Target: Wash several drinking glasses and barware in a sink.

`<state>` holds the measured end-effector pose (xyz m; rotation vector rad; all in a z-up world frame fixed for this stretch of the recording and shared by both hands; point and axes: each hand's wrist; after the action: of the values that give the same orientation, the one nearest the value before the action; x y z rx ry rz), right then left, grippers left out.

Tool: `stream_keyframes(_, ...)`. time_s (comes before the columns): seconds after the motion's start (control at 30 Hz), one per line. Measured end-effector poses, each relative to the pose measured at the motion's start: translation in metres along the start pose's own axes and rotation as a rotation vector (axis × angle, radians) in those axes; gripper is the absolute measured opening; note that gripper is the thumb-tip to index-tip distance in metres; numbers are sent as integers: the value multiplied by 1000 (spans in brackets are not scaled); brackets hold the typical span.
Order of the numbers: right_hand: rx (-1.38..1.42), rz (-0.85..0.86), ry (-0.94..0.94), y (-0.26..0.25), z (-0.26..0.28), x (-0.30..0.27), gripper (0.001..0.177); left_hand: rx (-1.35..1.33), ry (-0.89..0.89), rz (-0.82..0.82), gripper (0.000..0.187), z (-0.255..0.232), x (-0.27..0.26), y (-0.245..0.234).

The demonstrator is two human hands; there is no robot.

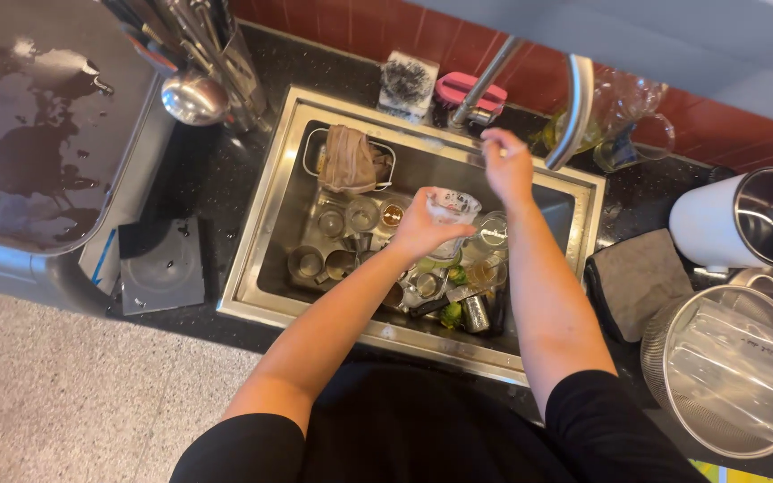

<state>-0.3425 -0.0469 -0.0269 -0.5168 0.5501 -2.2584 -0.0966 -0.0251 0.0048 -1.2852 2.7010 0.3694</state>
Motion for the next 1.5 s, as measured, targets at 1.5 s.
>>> stream_keyframes(1.5,1397,39,916,-47,-39,-149,40,199,-144,-161,60,55,78,74)
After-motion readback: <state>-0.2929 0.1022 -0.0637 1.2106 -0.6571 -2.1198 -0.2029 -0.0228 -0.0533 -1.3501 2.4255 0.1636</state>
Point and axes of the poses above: each hand's wrist, its own x-axis towards the middle knuckle, its own y-axis out of the palm, z = x × y, and after that the axes turned 5 degrees about x, right-handed
